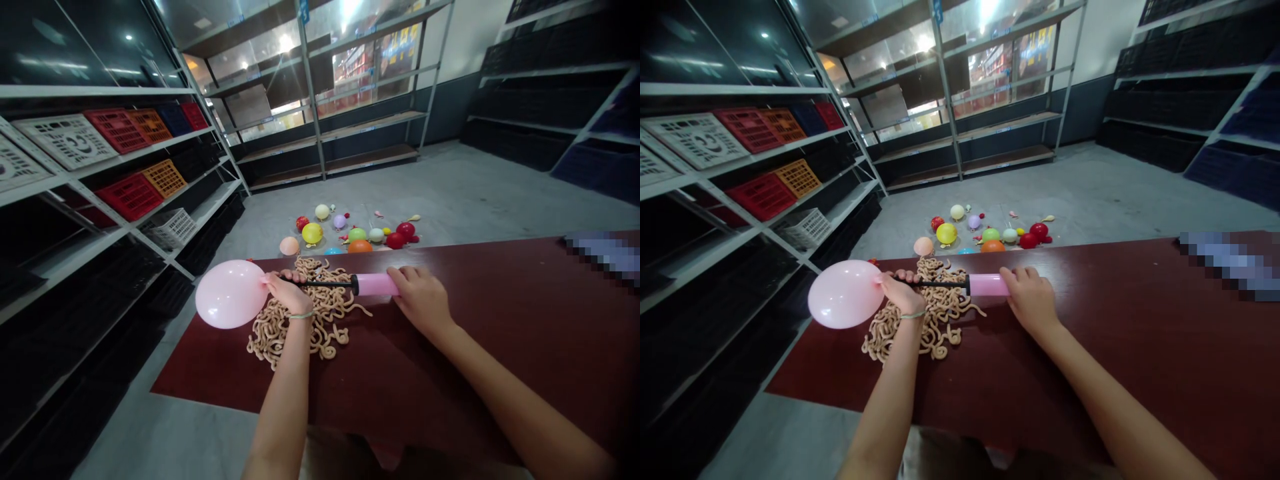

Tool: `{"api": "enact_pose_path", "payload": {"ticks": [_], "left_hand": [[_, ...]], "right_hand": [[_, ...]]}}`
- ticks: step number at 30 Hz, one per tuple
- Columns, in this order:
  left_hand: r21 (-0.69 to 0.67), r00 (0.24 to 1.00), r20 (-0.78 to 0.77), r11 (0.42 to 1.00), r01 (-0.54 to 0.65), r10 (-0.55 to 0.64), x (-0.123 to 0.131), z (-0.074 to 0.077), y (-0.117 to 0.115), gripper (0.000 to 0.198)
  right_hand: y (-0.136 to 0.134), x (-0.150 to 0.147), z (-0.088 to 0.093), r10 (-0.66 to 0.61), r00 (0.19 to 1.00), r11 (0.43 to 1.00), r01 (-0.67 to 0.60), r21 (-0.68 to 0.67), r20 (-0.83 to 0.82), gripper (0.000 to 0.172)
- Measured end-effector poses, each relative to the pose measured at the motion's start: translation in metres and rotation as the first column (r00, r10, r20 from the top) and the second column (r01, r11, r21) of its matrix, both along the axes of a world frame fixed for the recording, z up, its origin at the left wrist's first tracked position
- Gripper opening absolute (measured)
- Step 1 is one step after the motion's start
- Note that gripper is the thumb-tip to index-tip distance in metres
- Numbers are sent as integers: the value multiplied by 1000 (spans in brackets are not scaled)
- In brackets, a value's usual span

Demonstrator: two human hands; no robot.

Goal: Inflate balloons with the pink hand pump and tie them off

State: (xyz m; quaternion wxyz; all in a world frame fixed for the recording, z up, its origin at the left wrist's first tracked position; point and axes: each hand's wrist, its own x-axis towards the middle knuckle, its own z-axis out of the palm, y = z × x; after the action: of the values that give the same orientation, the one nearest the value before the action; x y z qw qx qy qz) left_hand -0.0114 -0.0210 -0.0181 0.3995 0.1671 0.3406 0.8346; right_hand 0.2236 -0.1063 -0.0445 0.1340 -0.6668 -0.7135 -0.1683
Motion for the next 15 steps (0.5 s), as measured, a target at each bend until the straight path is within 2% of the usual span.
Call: {"api": "enact_pose_path", "payload": {"ticks": [3,7,11,15], "left_hand": [[-13,999,4,999,53,-53,17,-4,-7,23],[-27,982,-5,982,188,-188,45,-10,-15,28],[13,972,-6,972,235,-234,48,-11,-15,28],[53,986,-30,985,166,-165,34,-7,-8,30]], "right_hand": [[-7,-23,4,-5,1000,1000,5,-30,4,46],[-11,-34,-6,63,996,994,-68,-83,-58,45],[-3,-22,-14,122,990,988,-127,-87,-65,48],[8,7,-17,84,995,995,-87,-52,-48,46]]}}
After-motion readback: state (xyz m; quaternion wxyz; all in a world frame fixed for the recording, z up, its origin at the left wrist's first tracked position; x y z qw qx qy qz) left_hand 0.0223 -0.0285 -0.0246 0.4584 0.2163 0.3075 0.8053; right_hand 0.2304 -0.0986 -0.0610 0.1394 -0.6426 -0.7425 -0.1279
